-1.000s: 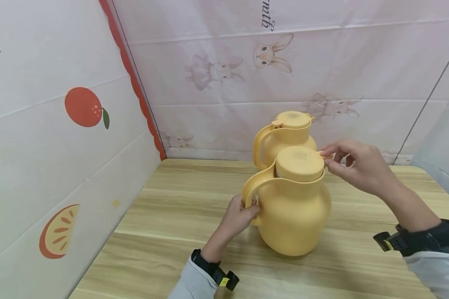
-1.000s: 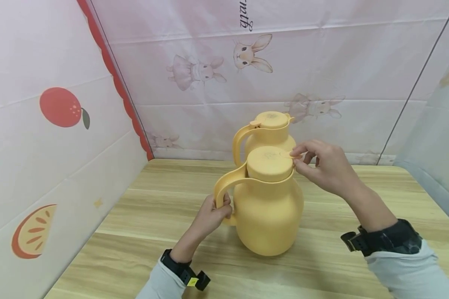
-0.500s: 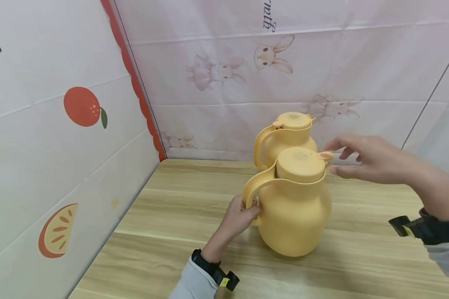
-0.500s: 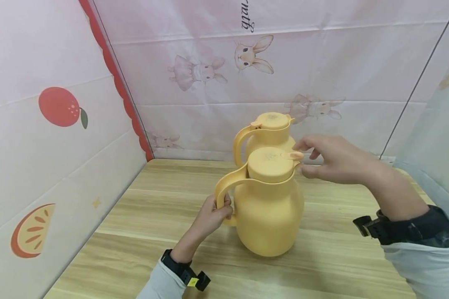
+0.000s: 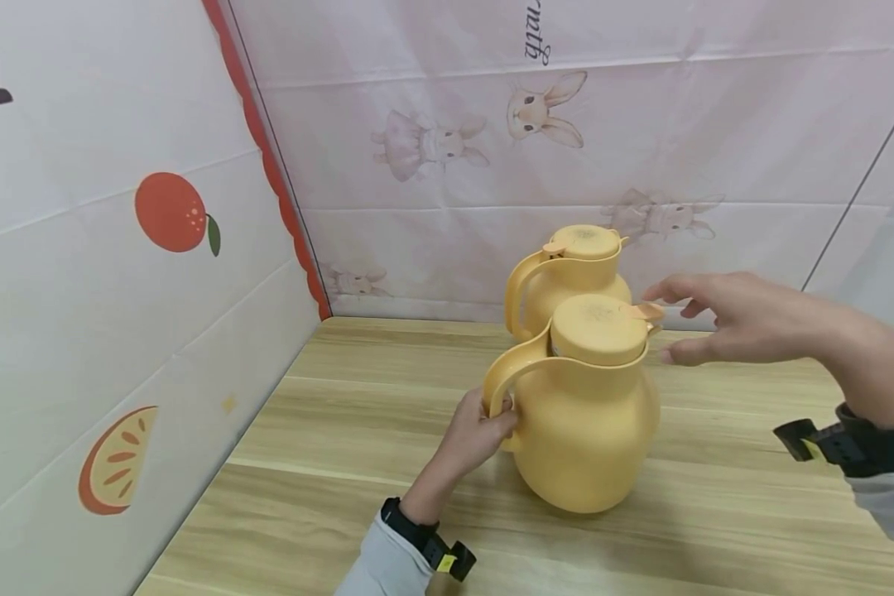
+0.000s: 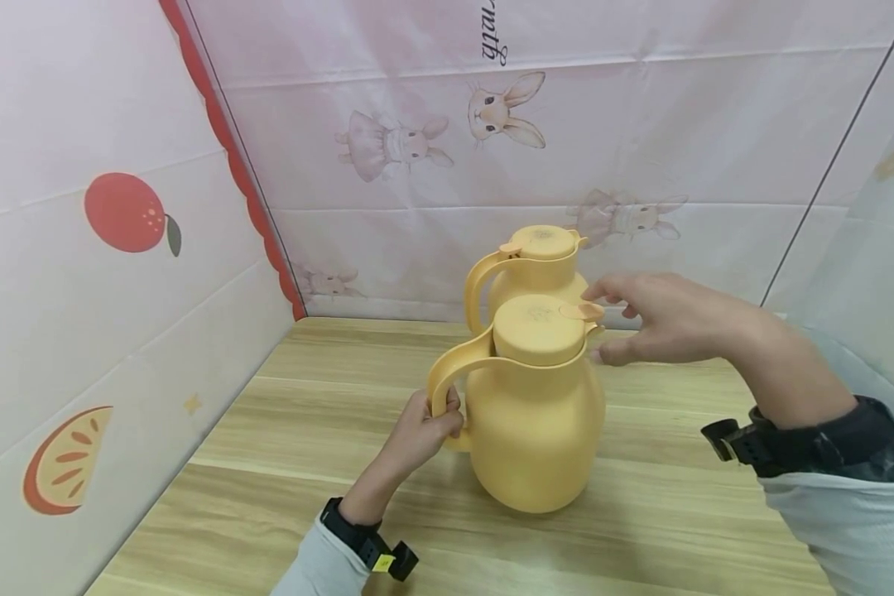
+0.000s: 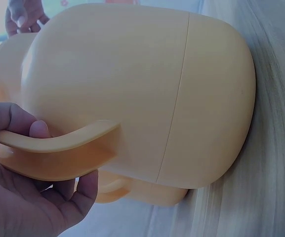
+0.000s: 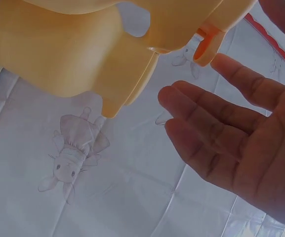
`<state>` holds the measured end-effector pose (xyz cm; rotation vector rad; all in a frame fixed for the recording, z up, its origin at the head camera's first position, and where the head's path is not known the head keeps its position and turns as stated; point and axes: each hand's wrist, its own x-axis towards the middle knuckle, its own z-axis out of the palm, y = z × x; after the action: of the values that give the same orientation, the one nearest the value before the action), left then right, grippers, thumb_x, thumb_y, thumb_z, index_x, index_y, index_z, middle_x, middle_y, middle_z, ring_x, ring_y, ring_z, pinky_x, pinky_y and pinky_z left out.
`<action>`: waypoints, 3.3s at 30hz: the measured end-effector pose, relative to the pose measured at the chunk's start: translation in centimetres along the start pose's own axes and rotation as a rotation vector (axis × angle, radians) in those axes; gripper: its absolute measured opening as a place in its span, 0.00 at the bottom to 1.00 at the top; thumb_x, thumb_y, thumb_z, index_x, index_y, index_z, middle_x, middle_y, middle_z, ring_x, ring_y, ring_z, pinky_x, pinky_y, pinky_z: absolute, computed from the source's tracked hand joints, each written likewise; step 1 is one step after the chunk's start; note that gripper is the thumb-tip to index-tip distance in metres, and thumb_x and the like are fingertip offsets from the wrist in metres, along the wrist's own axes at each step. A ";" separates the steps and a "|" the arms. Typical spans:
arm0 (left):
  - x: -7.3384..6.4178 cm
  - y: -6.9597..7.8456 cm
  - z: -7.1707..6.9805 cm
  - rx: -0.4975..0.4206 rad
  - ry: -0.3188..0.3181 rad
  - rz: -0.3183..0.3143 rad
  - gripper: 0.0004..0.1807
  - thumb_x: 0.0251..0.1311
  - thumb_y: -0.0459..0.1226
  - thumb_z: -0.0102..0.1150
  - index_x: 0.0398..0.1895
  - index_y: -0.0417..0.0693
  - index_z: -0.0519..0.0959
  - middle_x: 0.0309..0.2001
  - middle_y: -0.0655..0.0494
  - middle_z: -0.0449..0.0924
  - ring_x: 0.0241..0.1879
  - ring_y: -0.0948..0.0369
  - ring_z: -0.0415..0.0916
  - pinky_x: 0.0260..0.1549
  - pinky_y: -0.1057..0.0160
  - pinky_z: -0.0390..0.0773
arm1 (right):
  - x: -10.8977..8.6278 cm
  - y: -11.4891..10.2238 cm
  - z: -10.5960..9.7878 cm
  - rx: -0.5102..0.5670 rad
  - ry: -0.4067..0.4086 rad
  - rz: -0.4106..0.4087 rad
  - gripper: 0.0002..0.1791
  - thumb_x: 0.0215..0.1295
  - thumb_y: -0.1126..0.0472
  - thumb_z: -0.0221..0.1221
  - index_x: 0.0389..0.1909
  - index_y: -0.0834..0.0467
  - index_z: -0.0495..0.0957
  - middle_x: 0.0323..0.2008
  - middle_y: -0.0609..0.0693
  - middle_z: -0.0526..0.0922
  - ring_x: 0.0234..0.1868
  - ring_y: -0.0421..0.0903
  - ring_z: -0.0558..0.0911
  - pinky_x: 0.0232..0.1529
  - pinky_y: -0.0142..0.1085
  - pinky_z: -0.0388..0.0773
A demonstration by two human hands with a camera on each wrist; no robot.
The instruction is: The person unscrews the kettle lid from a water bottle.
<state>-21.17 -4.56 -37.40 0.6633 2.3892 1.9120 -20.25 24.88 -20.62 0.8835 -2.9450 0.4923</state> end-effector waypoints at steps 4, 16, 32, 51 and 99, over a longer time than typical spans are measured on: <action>0.0 0.1 -0.1 -0.005 0.000 -0.002 0.12 0.51 0.27 0.48 0.15 0.46 0.62 0.14 0.60 0.58 0.15 0.65 0.59 0.16 0.68 0.62 | 0.3 -0.5 -0.1 -0.012 -0.003 -0.001 0.32 0.50 0.51 0.68 0.56 0.53 0.69 0.53 0.51 0.75 0.47 0.53 0.76 0.38 0.49 0.74; -0.5 2.1 -0.2 -0.007 -0.006 -0.029 0.13 0.50 0.25 0.47 0.14 0.46 0.61 0.14 0.61 0.58 0.15 0.65 0.58 0.16 0.68 0.61 | 1.9 -2.0 0.7 -0.008 -0.014 -0.020 0.37 0.47 0.44 0.68 0.57 0.56 0.69 0.51 0.55 0.75 0.49 0.56 0.74 0.43 0.53 0.70; -1.2 3.9 -0.4 0.000 -0.013 -0.032 0.13 0.51 0.24 0.46 0.14 0.45 0.62 0.14 0.61 0.58 0.15 0.66 0.58 0.17 0.69 0.61 | 4.2 -3.5 2.1 0.018 -0.017 -0.165 0.39 0.48 0.43 0.67 0.62 0.50 0.66 0.54 0.55 0.73 0.51 0.50 0.72 0.48 0.49 0.67; -1.4 4.0 -0.2 0.005 0.001 -0.034 0.14 0.51 0.24 0.47 0.14 0.46 0.61 0.14 0.62 0.58 0.15 0.67 0.58 0.17 0.69 0.61 | 4.5 -4.5 2.1 -0.022 -0.049 -0.132 0.38 0.47 0.41 0.67 0.61 0.50 0.70 0.52 0.55 0.72 0.47 0.50 0.72 0.44 0.48 0.69; -0.1 -0.5 0.5 -0.001 0.008 0.018 0.15 0.52 0.27 0.48 0.13 0.47 0.59 0.13 0.60 0.56 0.14 0.65 0.56 0.15 0.68 0.60 | 1.5 -3.4 -0.1 -0.006 0.144 -0.049 0.36 0.41 0.48 0.73 0.55 0.42 0.70 0.49 0.56 0.67 0.43 0.51 0.67 0.36 0.46 0.65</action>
<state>-21.11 -4.15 -38.00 0.6814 2.3954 1.9259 -19.70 21.40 -19.40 0.8776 -2.7876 0.5212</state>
